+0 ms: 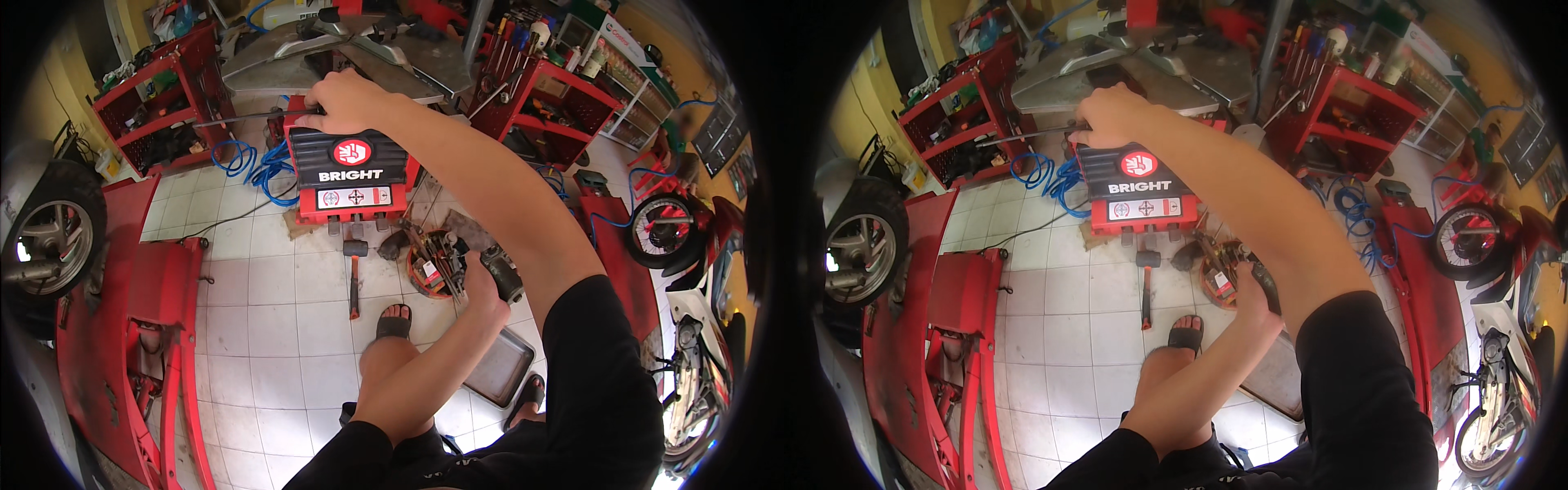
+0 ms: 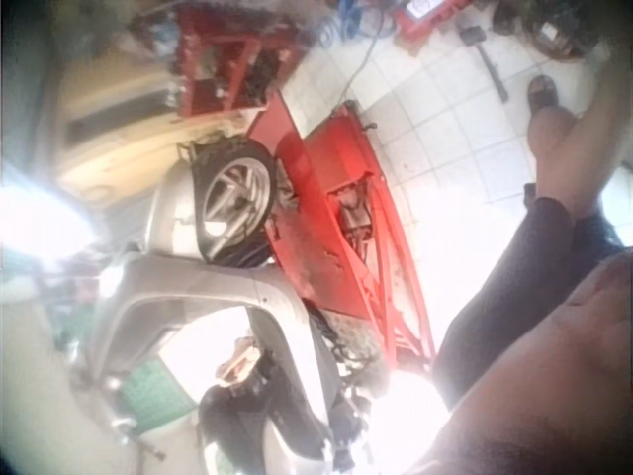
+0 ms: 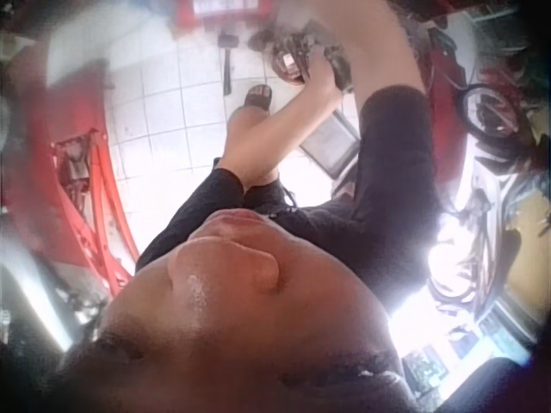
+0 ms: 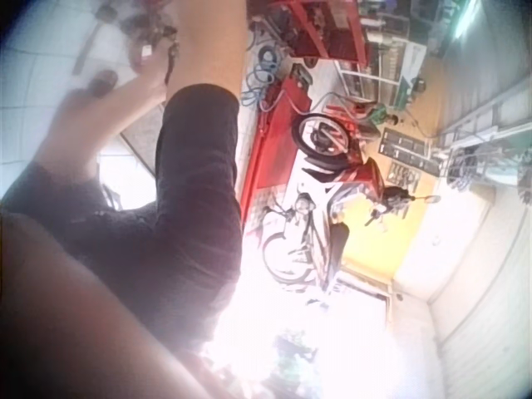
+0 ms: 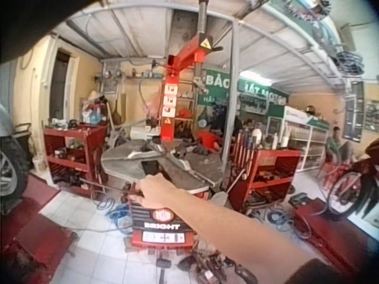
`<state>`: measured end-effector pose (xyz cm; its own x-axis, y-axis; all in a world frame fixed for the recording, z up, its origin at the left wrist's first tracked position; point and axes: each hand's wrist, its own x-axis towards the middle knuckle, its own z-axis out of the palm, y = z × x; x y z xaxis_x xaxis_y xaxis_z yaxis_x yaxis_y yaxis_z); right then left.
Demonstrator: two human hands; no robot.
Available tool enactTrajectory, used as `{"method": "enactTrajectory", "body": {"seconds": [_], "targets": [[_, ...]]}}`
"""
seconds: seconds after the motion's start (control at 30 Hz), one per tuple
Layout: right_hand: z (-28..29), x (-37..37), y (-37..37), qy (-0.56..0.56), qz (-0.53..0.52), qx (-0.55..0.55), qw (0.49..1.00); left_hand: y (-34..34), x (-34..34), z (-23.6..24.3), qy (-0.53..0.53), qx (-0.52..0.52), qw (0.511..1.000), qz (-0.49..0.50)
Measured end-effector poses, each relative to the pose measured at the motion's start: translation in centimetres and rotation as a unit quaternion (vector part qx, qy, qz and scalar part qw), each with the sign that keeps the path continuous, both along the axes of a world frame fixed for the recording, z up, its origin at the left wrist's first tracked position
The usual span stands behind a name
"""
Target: The person sits on a low stool in a workshop, using a screwdriver to disassemble a cylindrical mechanical part. They remove screws and internal components, placing them into a metal tray on the floor. The person continues to manipulate the part and its contents with the tool.
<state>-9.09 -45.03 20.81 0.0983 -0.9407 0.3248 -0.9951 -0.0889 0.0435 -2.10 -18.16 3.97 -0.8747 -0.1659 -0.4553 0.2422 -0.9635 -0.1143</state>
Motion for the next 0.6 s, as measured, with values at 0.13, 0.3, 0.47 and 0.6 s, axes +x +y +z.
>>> {"method": "enactTrajectory", "body": {"seconds": [0.13, 0.3, 0.47, 0.6], "targets": [[-0.3, -0.8, 3.7, 0.029, 0.035, -0.052, 0.998, 0.5, 0.0, 0.5, -0.045, -0.041, 0.998, -0.027], [-1.0, -1.4, 18.4, 0.033, 0.007, -0.117, 0.993, -0.2, 0.2, 1.3, -0.102, -0.059, 0.993, -0.032], [-6.4, -2.5, 39.9, -0.318, -0.268, -0.177, 0.892, 0.7, -0.1, 1.3, -0.095, -0.078, 0.992, -0.02], [-13.8, -0.3, 52.4, -0.519, -0.437, -0.203, 0.705, 2.9, -0.9, 1.0, -0.115, -0.096, 0.986, -0.071]]}}
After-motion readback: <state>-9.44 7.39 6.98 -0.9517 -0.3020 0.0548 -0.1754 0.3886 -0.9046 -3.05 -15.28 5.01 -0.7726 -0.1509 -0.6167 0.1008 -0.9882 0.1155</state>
